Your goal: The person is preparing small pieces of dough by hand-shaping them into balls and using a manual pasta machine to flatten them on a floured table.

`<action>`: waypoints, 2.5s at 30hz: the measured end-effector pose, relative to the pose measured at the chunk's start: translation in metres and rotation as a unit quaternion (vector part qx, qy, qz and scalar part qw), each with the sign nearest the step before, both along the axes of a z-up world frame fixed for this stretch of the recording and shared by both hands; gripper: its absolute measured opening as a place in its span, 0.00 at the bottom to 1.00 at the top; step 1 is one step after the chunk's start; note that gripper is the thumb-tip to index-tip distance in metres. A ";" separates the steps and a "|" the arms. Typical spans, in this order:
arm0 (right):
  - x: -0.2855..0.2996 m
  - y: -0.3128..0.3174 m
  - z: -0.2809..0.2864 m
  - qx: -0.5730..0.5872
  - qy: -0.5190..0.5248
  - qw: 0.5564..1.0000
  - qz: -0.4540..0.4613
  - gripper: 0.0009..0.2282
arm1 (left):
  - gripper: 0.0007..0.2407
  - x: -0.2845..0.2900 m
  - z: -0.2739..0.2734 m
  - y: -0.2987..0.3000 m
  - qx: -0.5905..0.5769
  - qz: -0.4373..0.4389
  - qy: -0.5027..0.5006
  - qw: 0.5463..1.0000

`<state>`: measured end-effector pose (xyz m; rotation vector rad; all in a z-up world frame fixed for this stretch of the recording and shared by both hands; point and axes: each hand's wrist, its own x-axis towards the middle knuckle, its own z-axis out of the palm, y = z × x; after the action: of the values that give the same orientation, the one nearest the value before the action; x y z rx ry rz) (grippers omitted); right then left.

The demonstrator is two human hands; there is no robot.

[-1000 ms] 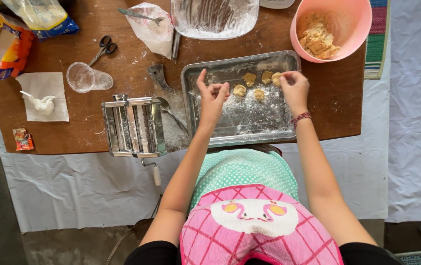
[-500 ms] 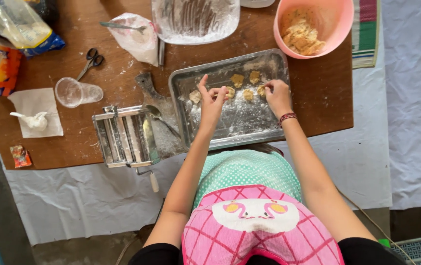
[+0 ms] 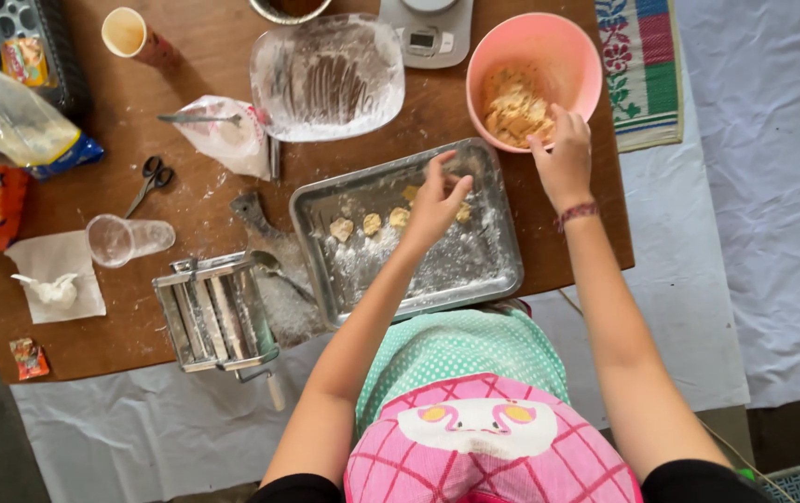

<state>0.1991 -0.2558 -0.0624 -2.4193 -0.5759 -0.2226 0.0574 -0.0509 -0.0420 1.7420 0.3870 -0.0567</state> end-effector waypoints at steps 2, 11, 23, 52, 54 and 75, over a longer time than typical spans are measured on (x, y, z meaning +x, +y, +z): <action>0.027 -0.007 -0.026 -0.113 0.009 0.994 0.009 0.21 | 0.22 0.022 -0.006 -0.013 0.050 -0.026 0.002 0.998; 0.089 0.005 -0.114 -0.356 0.128 0.926 -0.005 0.08 | 0.20 0.123 -0.053 -0.046 0.372 -0.108 -0.173 0.905; 0.058 -0.015 -0.026 -0.078 0.151 0.984 0.051 0.07 | 0.18 0.168 -0.090 -0.071 0.367 -0.178 -0.129 0.904; -0.031 0.009 0.070 0.343 0.250 0.904 0.056 0.12 | 0.16 0.061 0.015 -0.055 -0.345 0.132 0.017 0.929; -0.047 0.029 0.078 0.234 0.130 0.960 0.080 0.13 | 0.18 0.040 0.012 -0.040 -0.238 0.080 -0.039 0.967; -0.152 0.166 0.069 0.344 0.292 0.882 0.133 0.04 | 0.16 -0.096 0.029 0.074 -0.295 0.264 -0.090 0.914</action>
<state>0.0470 -0.0900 0.0064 -1.5723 -0.4352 0.3628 -0.0383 0.0227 -0.0134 0.9945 0.6201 0.3437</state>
